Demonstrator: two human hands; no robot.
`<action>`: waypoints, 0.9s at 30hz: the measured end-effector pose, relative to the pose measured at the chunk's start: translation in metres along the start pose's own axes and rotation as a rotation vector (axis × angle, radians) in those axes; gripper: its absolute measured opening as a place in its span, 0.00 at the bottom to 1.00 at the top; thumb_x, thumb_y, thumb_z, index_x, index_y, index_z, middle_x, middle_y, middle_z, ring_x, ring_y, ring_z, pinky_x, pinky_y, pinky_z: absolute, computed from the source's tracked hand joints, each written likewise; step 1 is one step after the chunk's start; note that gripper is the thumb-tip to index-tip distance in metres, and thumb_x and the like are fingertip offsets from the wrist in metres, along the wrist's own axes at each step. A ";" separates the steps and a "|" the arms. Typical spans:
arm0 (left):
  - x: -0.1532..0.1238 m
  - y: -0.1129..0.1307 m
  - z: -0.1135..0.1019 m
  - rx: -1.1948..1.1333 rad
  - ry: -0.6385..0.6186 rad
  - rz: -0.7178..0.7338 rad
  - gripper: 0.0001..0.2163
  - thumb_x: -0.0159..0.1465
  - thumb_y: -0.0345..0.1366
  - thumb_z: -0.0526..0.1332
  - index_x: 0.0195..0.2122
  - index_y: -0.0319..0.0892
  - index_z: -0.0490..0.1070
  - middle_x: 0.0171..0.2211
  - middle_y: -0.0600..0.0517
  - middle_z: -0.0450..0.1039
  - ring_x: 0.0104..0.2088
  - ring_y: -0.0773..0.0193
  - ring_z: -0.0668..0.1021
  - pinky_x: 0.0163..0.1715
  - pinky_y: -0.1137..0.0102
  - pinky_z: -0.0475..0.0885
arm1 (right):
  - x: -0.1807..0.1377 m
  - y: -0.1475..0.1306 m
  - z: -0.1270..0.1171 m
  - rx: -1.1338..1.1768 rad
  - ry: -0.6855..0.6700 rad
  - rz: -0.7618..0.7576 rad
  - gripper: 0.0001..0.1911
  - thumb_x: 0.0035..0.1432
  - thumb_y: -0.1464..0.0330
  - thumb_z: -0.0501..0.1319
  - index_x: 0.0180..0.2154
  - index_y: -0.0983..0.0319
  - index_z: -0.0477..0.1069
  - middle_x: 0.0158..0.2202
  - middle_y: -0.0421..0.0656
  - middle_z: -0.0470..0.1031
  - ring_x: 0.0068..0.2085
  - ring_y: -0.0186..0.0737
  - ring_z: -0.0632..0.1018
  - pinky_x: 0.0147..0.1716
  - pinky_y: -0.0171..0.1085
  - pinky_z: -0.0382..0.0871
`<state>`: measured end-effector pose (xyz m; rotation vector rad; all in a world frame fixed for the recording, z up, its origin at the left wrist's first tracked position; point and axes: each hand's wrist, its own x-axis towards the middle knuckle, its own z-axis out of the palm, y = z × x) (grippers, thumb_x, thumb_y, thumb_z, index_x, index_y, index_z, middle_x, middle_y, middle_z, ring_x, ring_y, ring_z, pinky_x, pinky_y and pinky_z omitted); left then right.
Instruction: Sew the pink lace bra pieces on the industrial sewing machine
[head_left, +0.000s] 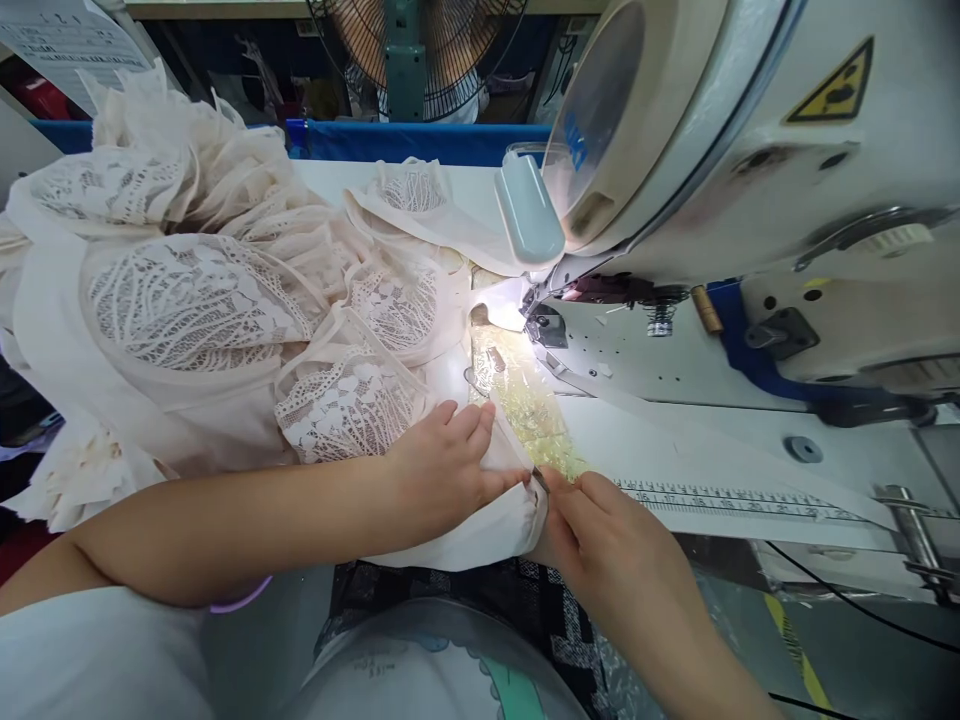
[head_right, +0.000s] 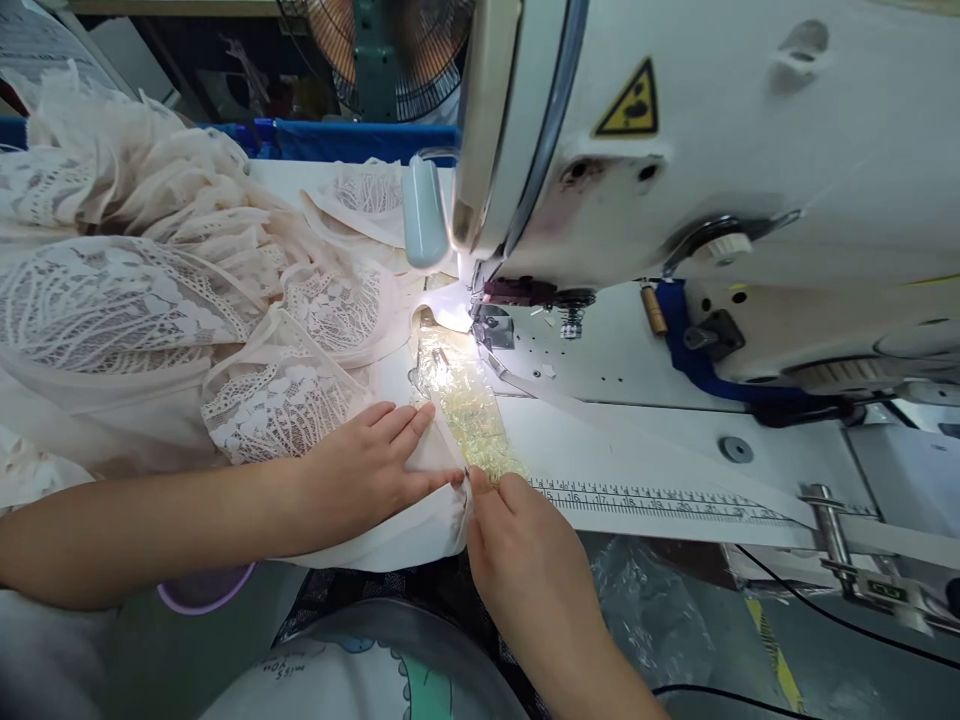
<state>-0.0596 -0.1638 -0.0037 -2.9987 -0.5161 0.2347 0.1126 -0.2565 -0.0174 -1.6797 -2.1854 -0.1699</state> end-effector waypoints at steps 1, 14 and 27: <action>0.000 0.000 0.000 -0.001 0.000 0.001 0.23 0.63 0.42 0.57 0.60 0.58 0.57 0.57 0.35 0.57 0.57 0.44 0.63 0.48 0.55 0.62 | -0.002 0.000 -0.004 0.006 -0.018 0.011 0.17 0.61 0.73 0.47 0.36 0.71 0.73 0.21 0.41 0.59 0.22 0.33 0.62 0.19 0.33 0.50; -0.004 -0.006 0.007 0.021 0.183 0.229 0.19 0.66 0.31 0.47 0.58 0.37 0.61 0.57 0.41 0.59 0.57 0.54 0.63 0.59 0.58 0.53 | -0.004 0.003 0.004 0.097 0.080 0.052 0.13 0.61 0.73 0.50 0.40 0.71 0.72 0.21 0.40 0.58 0.22 0.31 0.60 0.19 0.31 0.53; -0.002 -0.001 -0.005 -0.206 0.036 0.221 0.16 0.67 0.36 0.48 0.54 0.48 0.65 0.59 0.34 0.51 0.59 0.42 0.59 0.54 0.52 0.56 | -0.006 0.004 0.002 0.154 0.090 0.083 0.13 0.60 0.72 0.52 0.41 0.71 0.72 0.21 0.40 0.58 0.22 0.30 0.61 0.18 0.32 0.53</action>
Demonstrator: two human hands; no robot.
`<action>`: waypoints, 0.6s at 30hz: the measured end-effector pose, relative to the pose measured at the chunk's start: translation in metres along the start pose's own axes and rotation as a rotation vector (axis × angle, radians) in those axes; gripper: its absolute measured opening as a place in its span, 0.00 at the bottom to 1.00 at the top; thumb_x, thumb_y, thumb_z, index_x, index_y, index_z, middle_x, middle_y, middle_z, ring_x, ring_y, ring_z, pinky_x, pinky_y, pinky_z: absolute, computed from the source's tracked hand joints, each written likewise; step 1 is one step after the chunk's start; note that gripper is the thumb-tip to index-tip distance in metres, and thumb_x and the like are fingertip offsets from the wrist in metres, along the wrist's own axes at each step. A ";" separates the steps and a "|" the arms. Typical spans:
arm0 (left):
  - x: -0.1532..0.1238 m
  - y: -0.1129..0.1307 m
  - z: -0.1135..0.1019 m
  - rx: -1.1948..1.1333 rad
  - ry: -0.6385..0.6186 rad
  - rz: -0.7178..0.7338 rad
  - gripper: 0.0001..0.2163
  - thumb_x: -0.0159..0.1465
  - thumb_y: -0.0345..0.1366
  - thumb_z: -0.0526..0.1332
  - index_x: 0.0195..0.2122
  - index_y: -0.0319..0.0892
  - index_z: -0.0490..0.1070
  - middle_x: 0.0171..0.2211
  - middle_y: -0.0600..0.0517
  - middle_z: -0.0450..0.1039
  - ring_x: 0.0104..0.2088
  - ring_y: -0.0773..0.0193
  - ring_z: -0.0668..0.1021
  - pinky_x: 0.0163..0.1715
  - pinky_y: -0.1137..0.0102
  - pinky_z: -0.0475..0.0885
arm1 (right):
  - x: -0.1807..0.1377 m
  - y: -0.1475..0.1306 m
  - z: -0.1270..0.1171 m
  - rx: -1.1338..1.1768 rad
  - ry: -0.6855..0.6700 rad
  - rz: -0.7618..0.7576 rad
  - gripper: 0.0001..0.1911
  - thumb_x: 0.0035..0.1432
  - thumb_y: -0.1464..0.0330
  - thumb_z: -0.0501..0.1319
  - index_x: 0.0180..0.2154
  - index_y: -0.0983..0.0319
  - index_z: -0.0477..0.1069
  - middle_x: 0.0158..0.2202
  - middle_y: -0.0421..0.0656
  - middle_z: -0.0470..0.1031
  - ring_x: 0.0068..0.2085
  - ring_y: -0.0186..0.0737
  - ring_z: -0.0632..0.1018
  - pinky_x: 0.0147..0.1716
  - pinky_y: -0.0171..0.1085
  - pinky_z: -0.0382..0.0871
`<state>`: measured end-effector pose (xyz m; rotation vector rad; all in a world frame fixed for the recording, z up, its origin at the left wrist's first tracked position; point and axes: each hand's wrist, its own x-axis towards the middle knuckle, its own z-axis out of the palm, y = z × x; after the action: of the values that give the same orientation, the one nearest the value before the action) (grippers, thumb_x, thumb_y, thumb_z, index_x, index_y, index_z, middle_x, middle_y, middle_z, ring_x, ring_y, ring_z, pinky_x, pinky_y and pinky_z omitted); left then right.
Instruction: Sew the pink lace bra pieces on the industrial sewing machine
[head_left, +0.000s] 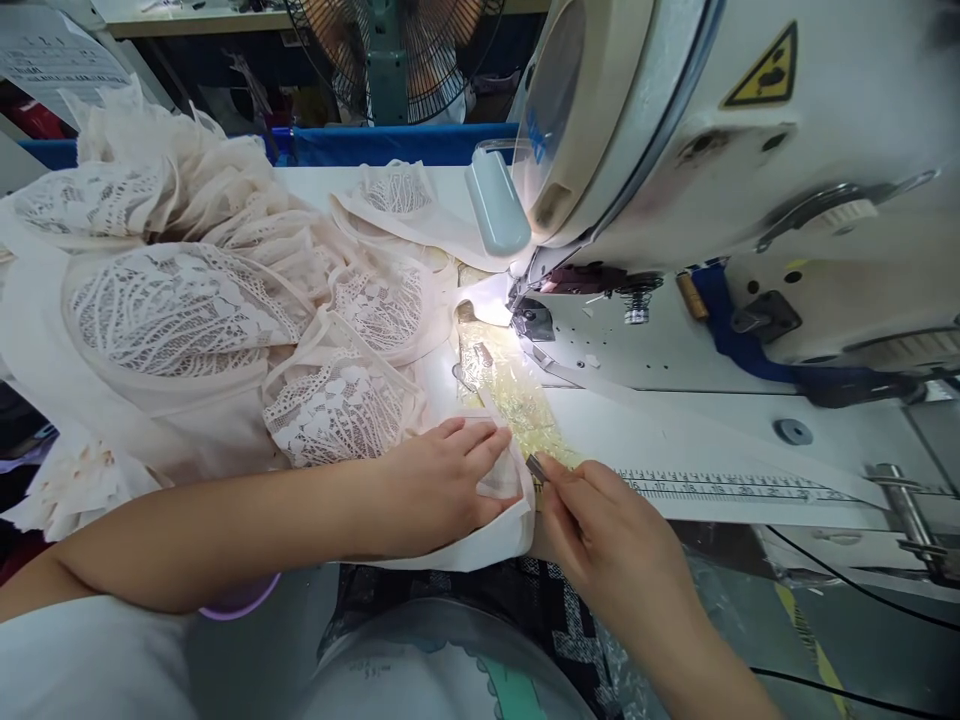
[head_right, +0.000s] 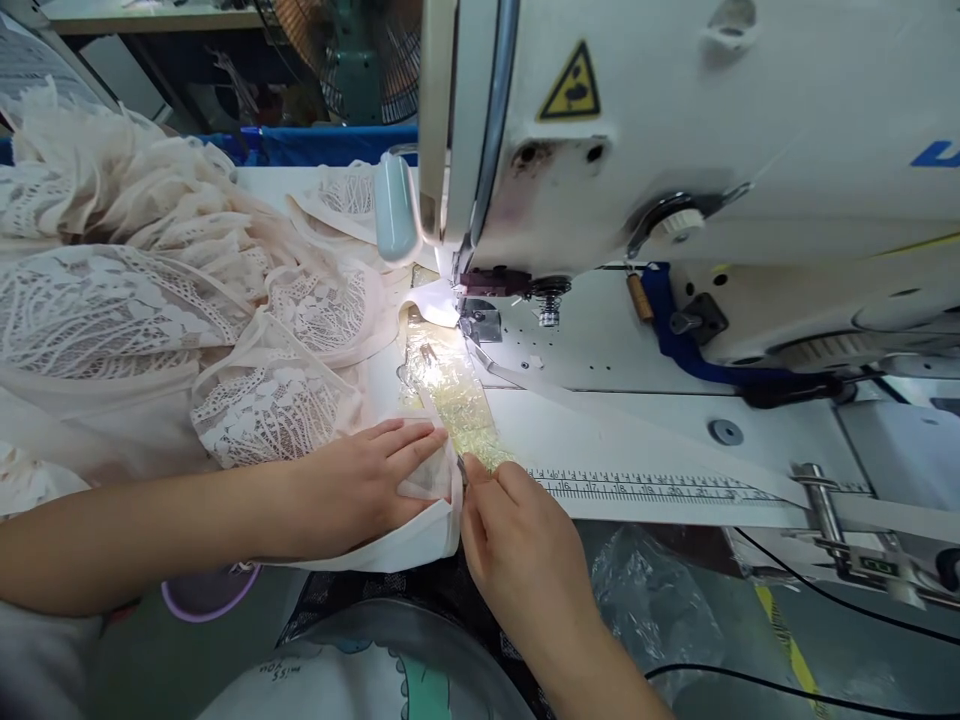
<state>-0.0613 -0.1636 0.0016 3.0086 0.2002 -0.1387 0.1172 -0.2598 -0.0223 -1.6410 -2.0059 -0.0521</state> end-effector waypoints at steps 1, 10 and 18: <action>0.000 0.000 -0.003 -0.019 -0.022 -0.001 0.16 0.66 0.36 0.49 0.53 0.47 0.66 0.59 0.33 0.51 0.59 0.42 0.58 0.54 0.51 0.56 | -0.001 -0.001 -0.001 0.019 0.003 0.002 0.13 0.60 0.72 0.52 0.42 0.71 0.72 0.22 0.40 0.58 0.22 0.30 0.61 0.18 0.32 0.54; -0.003 0.003 -0.016 -0.115 -0.102 -0.020 0.18 0.56 0.36 0.57 0.48 0.38 0.66 0.58 0.36 0.52 0.58 0.37 0.56 0.52 0.42 0.55 | -0.021 -0.006 -0.001 0.336 -0.100 -0.002 0.13 0.59 0.76 0.52 0.46 0.65 0.65 0.32 0.44 0.67 0.33 0.32 0.69 0.30 0.31 0.64; -0.009 0.007 -0.003 -0.050 -0.094 -0.050 0.26 0.62 0.33 0.49 0.62 0.35 0.52 0.63 0.38 0.45 0.62 0.39 0.49 0.55 0.41 0.48 | -0.022 0.007 -0.003 0.225 0.026 0.071 0.09 0.58 0.75 0.54 0.42 0.64 0.65 0.35 0.43 0.69 0.36 0.32 0.71 0.36 0.31 0.66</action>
<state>-0.0690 -0.1714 0.0063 2.9405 0.2657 -0.2747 0.1269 -0.2790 -0.0313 -1.5573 -1.8577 0.1717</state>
